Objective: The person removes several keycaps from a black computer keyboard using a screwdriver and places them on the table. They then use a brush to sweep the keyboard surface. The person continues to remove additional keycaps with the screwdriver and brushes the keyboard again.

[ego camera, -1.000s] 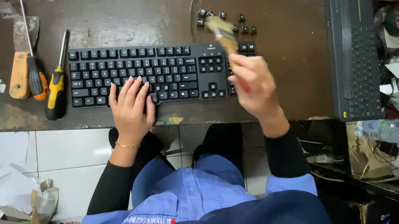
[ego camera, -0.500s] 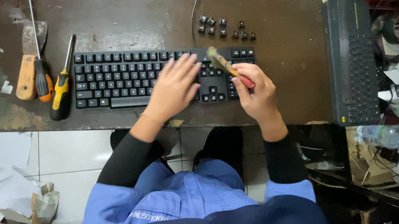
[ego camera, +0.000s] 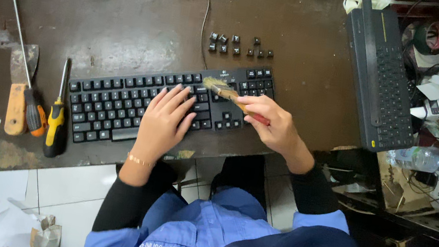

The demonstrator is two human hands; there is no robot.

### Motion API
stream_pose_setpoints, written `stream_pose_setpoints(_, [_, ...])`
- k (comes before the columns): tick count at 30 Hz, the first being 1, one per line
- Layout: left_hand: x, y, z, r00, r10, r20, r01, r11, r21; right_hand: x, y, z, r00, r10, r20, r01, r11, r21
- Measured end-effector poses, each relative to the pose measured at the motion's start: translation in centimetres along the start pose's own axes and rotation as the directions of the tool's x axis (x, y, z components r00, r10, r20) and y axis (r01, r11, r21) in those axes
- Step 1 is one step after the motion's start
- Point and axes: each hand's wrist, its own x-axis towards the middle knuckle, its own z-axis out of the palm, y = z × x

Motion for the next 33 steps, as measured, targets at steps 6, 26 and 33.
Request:
stream_pose_setpoints(6, [-4.9,1.7,-0.9,0.981,-0.128,-0.146,0.152,0.974,0.170,0.3,1.5,-2.3,0.990,-0.014,-0.140,0.021,0.999,0.048])
stream_pose_setpoints(26, [-6.4,1.4,0.2,0.962,-0.064,-0.266,0.137,0.954,0.266,5.9,1.7,-3.0,0.984,0.010,0.177,-0.036,0.989,0.140])
stream_pose_setpoints(33, [-6.2,1.4,0.2,0.961,-0.069,-0.268,0.146,0.949,0.280,4.4,4.0,-2.5,0.998,0.023,0.061,-0.036,0.975,0.221])
